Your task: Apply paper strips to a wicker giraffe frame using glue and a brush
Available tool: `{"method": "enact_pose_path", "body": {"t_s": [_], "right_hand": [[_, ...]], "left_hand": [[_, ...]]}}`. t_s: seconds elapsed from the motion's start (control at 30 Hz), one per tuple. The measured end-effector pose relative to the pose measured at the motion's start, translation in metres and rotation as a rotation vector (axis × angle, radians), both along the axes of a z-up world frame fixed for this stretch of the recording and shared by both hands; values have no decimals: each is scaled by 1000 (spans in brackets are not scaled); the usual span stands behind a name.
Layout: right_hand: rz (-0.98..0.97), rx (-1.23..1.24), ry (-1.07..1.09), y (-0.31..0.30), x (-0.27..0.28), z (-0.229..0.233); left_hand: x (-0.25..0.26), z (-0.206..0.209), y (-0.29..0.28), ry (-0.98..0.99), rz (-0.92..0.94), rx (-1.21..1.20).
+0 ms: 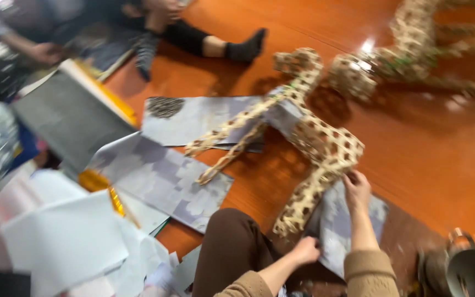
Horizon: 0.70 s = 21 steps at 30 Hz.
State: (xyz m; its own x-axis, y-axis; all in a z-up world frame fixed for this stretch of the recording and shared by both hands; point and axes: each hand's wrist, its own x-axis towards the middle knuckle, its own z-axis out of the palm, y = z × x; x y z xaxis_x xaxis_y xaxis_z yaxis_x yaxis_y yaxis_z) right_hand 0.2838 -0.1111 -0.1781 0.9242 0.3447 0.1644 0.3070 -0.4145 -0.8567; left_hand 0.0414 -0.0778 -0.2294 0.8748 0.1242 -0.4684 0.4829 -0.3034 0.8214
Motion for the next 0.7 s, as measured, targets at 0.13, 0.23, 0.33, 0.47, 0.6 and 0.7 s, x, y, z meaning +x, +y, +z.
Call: {"method": "enact_pose_path", "body": {"t_s": [0.13, 0.23, 0.33, 0.47, 0.6, 0.7], "right_hand": [[-119, 245, 264, 3, -21, 21], [-266, 662, 563, 12, -53, 77], [-559, 962, 723, 6, -76, 113], [-703, 930, 664, -52, -50, 47], [-663, 856, 673, -119, -52, 44], [-322, 867, 643, -163, -68, 70]], "left_hand": [[0, 14, 1, 91, 2, -57], [1, 7, 1, 91, -10, -54], [3, 2, 0, 85, -11, -45], [0, 10, 4, 90, -8, -85], [-1, 24, 10, 128, -7, -136], [1, 10, 7, 74, -18, -99]]}}
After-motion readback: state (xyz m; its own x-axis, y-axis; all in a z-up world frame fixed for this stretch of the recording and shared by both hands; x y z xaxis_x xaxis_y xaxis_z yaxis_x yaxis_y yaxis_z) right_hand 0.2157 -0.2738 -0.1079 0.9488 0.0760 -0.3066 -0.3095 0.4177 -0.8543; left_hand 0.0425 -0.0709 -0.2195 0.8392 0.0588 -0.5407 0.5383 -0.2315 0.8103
